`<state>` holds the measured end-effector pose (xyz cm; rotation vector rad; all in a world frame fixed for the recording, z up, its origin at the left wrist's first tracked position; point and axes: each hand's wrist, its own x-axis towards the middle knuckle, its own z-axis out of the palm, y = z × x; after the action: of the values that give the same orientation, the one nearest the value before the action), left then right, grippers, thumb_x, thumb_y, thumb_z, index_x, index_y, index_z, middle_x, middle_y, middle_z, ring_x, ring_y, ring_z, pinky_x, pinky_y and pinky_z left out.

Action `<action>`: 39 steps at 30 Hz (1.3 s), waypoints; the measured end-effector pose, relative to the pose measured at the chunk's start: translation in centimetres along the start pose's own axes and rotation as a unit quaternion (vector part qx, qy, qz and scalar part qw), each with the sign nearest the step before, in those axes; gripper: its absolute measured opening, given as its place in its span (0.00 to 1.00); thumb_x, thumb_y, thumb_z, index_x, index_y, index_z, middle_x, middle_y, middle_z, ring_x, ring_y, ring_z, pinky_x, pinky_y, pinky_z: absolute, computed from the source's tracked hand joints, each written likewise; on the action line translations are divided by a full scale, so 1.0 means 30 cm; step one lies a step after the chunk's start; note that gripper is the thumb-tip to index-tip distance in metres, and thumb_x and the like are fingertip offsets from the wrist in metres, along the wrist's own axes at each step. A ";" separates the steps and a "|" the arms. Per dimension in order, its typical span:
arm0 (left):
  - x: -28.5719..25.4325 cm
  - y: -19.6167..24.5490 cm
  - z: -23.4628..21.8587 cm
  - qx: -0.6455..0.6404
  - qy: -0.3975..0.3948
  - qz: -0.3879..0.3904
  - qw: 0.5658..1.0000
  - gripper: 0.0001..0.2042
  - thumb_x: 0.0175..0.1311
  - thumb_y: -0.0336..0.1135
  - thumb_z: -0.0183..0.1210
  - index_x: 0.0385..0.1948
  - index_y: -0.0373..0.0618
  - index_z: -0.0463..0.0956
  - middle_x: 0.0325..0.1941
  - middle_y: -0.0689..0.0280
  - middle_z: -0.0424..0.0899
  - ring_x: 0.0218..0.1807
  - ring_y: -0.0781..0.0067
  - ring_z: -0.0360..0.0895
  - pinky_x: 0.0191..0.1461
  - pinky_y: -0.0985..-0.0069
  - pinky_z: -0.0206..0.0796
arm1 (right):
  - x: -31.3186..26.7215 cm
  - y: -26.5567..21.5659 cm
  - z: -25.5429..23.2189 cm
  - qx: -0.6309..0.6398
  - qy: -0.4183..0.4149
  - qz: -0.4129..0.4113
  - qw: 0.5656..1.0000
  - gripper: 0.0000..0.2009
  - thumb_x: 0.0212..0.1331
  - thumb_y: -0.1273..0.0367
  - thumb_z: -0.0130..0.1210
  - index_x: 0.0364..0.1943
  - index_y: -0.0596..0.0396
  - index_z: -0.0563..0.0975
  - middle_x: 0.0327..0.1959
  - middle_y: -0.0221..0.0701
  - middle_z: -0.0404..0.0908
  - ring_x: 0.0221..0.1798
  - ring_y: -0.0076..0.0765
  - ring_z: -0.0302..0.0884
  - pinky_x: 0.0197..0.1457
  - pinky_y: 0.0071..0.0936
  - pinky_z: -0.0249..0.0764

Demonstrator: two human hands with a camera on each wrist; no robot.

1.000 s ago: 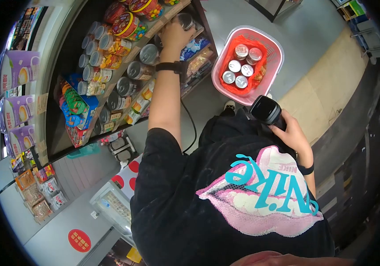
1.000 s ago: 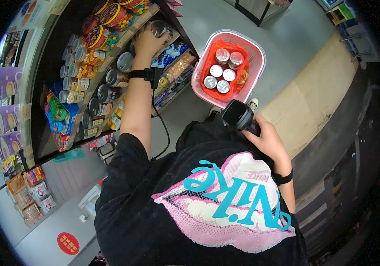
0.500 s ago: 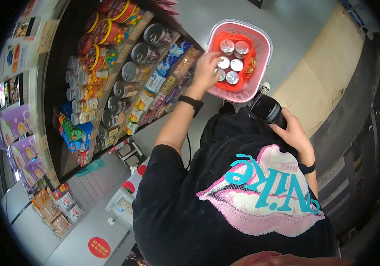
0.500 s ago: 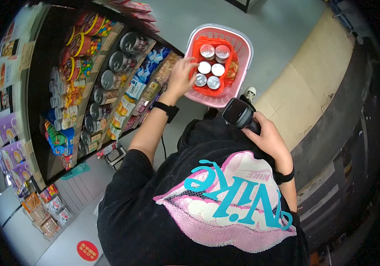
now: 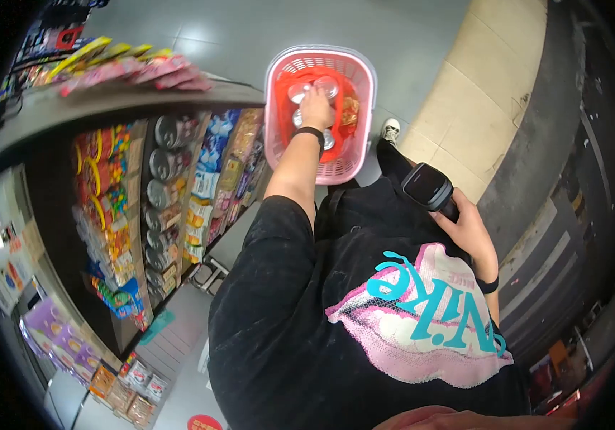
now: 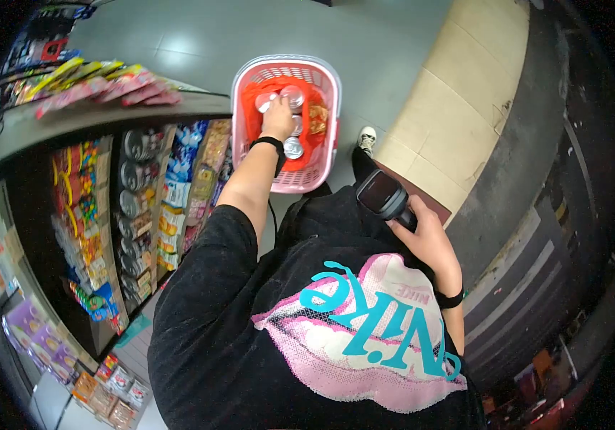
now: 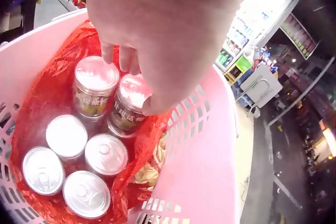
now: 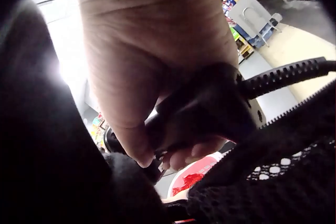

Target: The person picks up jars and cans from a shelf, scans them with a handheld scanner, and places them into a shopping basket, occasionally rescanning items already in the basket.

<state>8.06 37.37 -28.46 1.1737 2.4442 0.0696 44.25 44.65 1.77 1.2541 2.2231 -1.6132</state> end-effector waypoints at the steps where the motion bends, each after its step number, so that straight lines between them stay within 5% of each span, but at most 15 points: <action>1: 0.018 0.007 0.008 0.002 0.015 -0.004 1.000 0.33 0.51 0.37 0.68 0.62 0.39 0.68 0.65 0.52 0.71 0.70 0.50 0.66 0.73 0.56 0.60 | 0.000 0.007 -0.025 -0.009 0.002 0.017 1.000 0.18 0.58 0.69 0.66 0.47 0.64 0.73 0.34 0.45 0.77 0.36 0.39 0.75 0.45 0.33 0.72; 4: 0.051 0.022 0.021 0.037 0.016 -0.014 0.999 0.33 0.49 0.35 0.70 0.60 0.41 0.68 0.63 0.52 0.72 0.69 0.50 0.67 0.77 0.51 0.51 | 0.002 0.034 -0.057 -0.015 0.020 0.025 0.999 0.17 0.58 0.69 0.66 0.45 0.64 0.72 0.33 0.47 0.76 0.36 0.41 0.76 0.44 0.35 0.73; 10: 0.095 0.013 0.088 0.111 0.030 0.002 0.993 0.23 0.53 0.33 0.66 0.52 0.44 0.74 0.54 0.55 0.80 0.63 0.53 0.75 0.69 0.53 0.60 | 0.008 0.048 -0.099 -0.014 0.029 0.059 0.998 0.17 0.58 0.69 0.66 0.46 0.63 0.73 0.34 0.49 0.78 0.37 0.49 0.78 0.45 0.37 0.74; 16: 0.077 -0.002 0.059 0.075 -0.076 -0.024 0.994 0.23 0.53 0.38 0.69 0.51 0.45 0.75 0.51 0.56 0.83 0.57 0.55 0.80 0.65 0.55 0.65 | 0.004 0.045 -0.111 -0.042 0.009 0.066 0.997 0.17 0.57 0.69 0.66 0.45 0.63 0.73 0.33 0.52 0.78 0.38 0.51 0.81 0.45 0.38 0.74; 18: 0.051 0.001 0.051 0.063 0.062 0.009 0.996 0.24 0.50 0.41 0.71 0.49 0.44 0.76 0.49 0.56 0.84 0.55 0.55 0.81 0.65 0.54 0.66 | 0.023 0.027 -0.129 -0.047 0.006 0.054 0.997 0.17 0.57 0.69 0.66 0.45 0.63 0.73 0.33 0.52 0.78 0.38 0.51 0.81 0.45 0.38 0.74; 23: -0.114 -0.028 -0.034 -0.109 0.086 -0.048 0.989 0.28 0.45 0.43 0.73 0.48 0.40 0.75 0.50 0.50 0.81 0.54 0.47 0.79 0.63 0.55 0.69 | 0.028 -0.020 -0.063 -0.054 -0.007 0.027 0.998 0.17 0.58 0.69 0.66 0.45 0.63 0.74 0.35 0.50 0.79 0.39 0.48 0.81 0.46 0.38 0.74; 26: -0.269 -0.089 -0.090 -0.236 0.106 -0.018 0.966 0.35 0.43 0.42 0.77 0.56 0.41 0.72 0.59 0.49 0.74 0.63 0.46 0.73 0.64 0.56 0.70 | 0.039 -0.036 0.004 -0.035 -0.013 -0.019 0.999 0.16 0.59 0.69 0.66 0.45 0.63 0.74 0.36 0.48 0.80 0.39 0.43 0.80 0.47 0.37 0.74; 30: -0.434 -0.138 -0.111 -0.300 0.091 -0.082 0.946 0.42 0.42 0.45 0.79 0.62 0.40 0.69 0.57 0.49 0.79 0.60 0.48 0.78 0.64 0.59 0.70 | 0.035 -0.087 0.029 -0.059 -0.049 -0.038 0.996 0.16 0.58 0.69 0.66 0.45 0.63 0.74 0.34 0.45 0.80 0.38 0.40 0.78 0.47 0.36 0.74; 32: -0.489 -0.208 -0.011 -0.473 0.090 -0.049 0.875 0.43 0.44 0.45 0.80 0.62 0.37 0.68 0.60 0.48 0.79 0.61 0.54 0.79 0.64 0.62 0.72 | 0.039 -0.086 0.051 -0.066 -0.057 -0.066 0.994 0.17 0.58 0.69 0.66 0.45 0.63 0.74 0.33 0.45 0.80 0.37 0.41 0.78 0.47 0.35 0.74; 35: -0.650 -0.188 -0.147 -0.590 0.050 -0.033 0.806 0.41 0.51 0.34 0.78 0.66 0.38 0.61 0.63 0.51 0.75 0.64 0.57 0.76 0.69 0.62 0.70 | 0.033 -0.117 0.111 -0.071 -0.067 -0.101 0.990 0.17 0.58 0.69 0.66 0.45 0.63 0.74 0.33 0.45 0.80 0.37 0.41 0.78 0.46 0.35 0.74; 39: -0.798 -0.175 -0.240 -0.554 0.110 0.039 0.825 0.43 0.48 0.27 0.76 0.67 0.43 0.59 0.69 0.52 0.68 0.72 0.58 0.68 0.77 0.60 0.60 | 0.019 -0.167 0.167 -0.064 -0.081 -0.139 0.985 0.17 0.57 0.70 0.65 0.46 0.62 0.73 0.33 0.44 0.80 0.37 0.41 0.78 0.46 0.35 0.74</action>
<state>14.55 16.89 -14.61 0.6926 1.8963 1.4851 38.73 40.33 3.03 0.7786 2.4368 -1.5623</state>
